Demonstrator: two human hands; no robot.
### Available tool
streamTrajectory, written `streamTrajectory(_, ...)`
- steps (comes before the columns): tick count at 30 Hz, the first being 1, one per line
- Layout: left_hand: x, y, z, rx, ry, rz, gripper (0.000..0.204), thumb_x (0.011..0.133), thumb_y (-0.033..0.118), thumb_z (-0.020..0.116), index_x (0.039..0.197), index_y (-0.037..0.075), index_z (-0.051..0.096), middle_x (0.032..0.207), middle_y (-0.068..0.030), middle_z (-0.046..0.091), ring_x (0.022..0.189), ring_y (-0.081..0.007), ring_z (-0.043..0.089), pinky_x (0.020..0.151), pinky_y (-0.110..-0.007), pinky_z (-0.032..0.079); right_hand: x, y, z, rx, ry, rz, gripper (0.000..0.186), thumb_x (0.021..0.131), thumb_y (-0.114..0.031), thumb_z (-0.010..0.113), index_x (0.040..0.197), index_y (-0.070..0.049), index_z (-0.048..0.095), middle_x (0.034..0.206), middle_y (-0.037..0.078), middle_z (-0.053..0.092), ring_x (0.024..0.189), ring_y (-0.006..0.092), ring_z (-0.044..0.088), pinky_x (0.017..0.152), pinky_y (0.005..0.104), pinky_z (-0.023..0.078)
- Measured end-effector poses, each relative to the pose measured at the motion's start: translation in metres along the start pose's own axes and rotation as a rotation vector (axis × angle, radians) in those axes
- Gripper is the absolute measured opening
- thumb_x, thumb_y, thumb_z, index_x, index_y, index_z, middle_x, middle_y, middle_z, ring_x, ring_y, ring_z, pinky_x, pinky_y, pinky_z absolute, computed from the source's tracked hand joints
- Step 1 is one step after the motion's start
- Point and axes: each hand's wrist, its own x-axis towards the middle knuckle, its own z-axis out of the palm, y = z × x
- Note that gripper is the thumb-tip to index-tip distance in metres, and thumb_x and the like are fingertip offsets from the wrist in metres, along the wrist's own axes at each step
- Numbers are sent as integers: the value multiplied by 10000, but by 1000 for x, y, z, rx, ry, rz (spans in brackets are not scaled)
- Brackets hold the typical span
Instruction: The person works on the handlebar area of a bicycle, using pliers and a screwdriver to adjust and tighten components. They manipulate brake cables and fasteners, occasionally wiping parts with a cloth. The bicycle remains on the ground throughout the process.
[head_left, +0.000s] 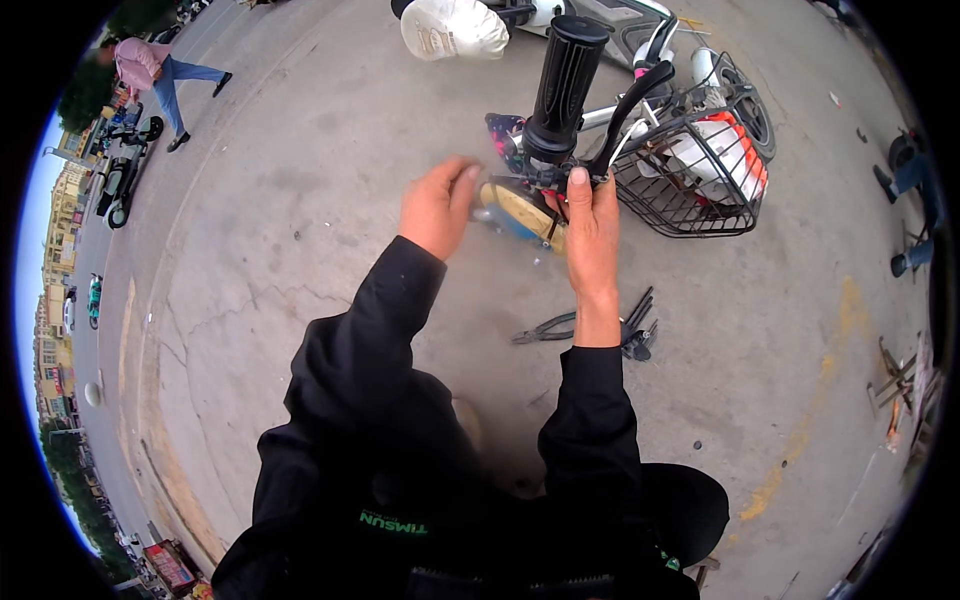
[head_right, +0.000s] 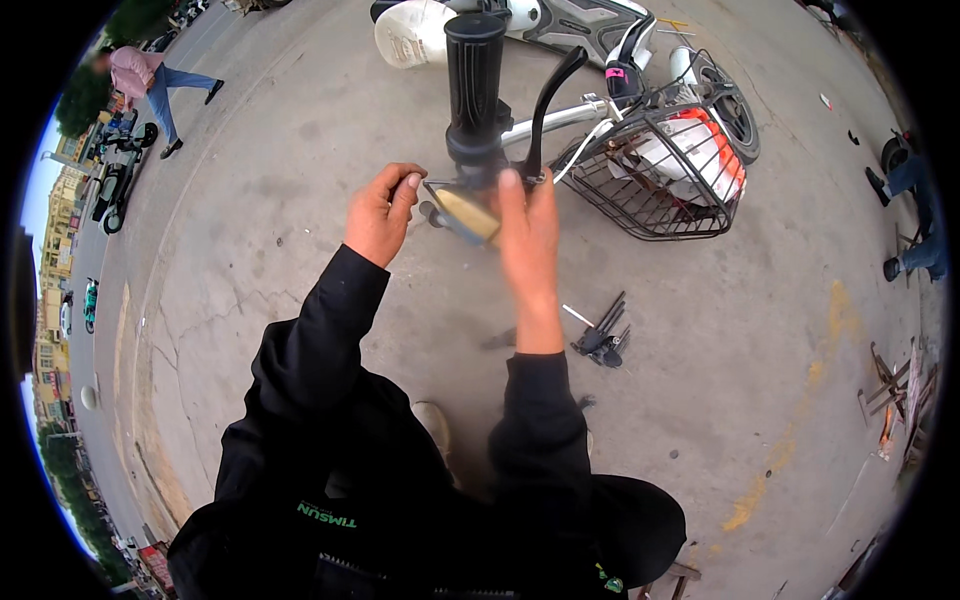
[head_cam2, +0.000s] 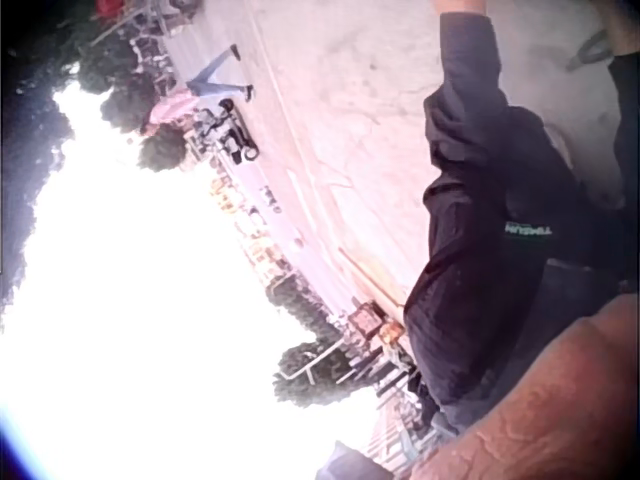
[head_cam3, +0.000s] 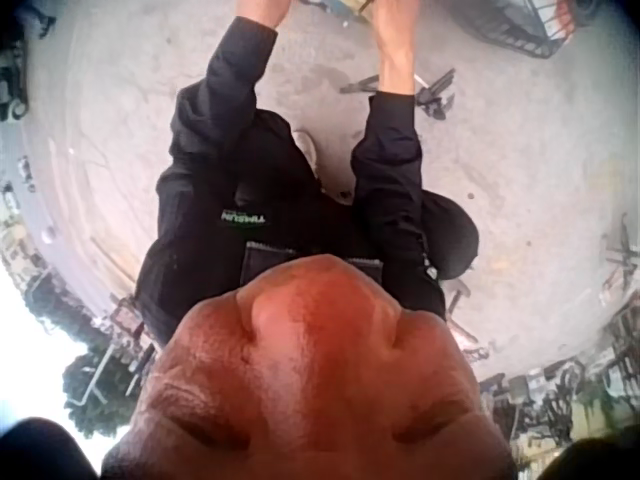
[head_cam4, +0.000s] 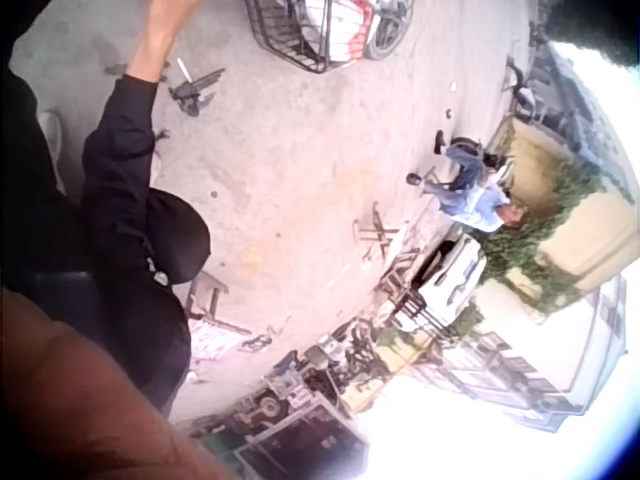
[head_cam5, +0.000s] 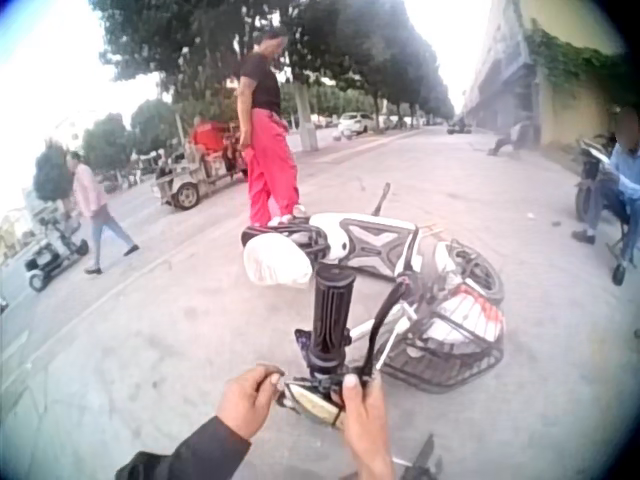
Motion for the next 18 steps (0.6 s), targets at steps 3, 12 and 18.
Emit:
streamTrajectory(3, 16, 5, 15, -190, -19, -66, 244, 999, 225, 539, 1041, 23, 670, 702, -113, 677, 605, -246, 675, 619, -363, 529, -1, -1, 3, 14, 9, 3, 419, 1025, -358, 547, 1210, 15, 508, 1086, 89, 588, 957, 147, 573, 848, 303, 484)
streamTrajectory(12, 14, 25, 33, -499, -152, -355, 415, 1054, 325, 430, 920, -20, 617, 680, -90, 631, 576, -194, 662, 525, -329, 512, 1, 5, 5, 44, -10, 5, 417, 1026, -393, 550, 1165, -3, 504, 1084, 86, 594, 970, 157, 604, 864, 310, 510)
streamTrajectory(18, -23, -28, 13, 387, -653, 189, 271, 977, 268, 525, 969, 33, 659, 792, -132, 698, 681, -305, 672, 671, -402, 531, 6, 0, -14, -49, -137, -20, 538, 1001, -469, 573, 1249, 6, 526, 1146, 103, 630, 1029, 173, 640, 913, 345, 538)
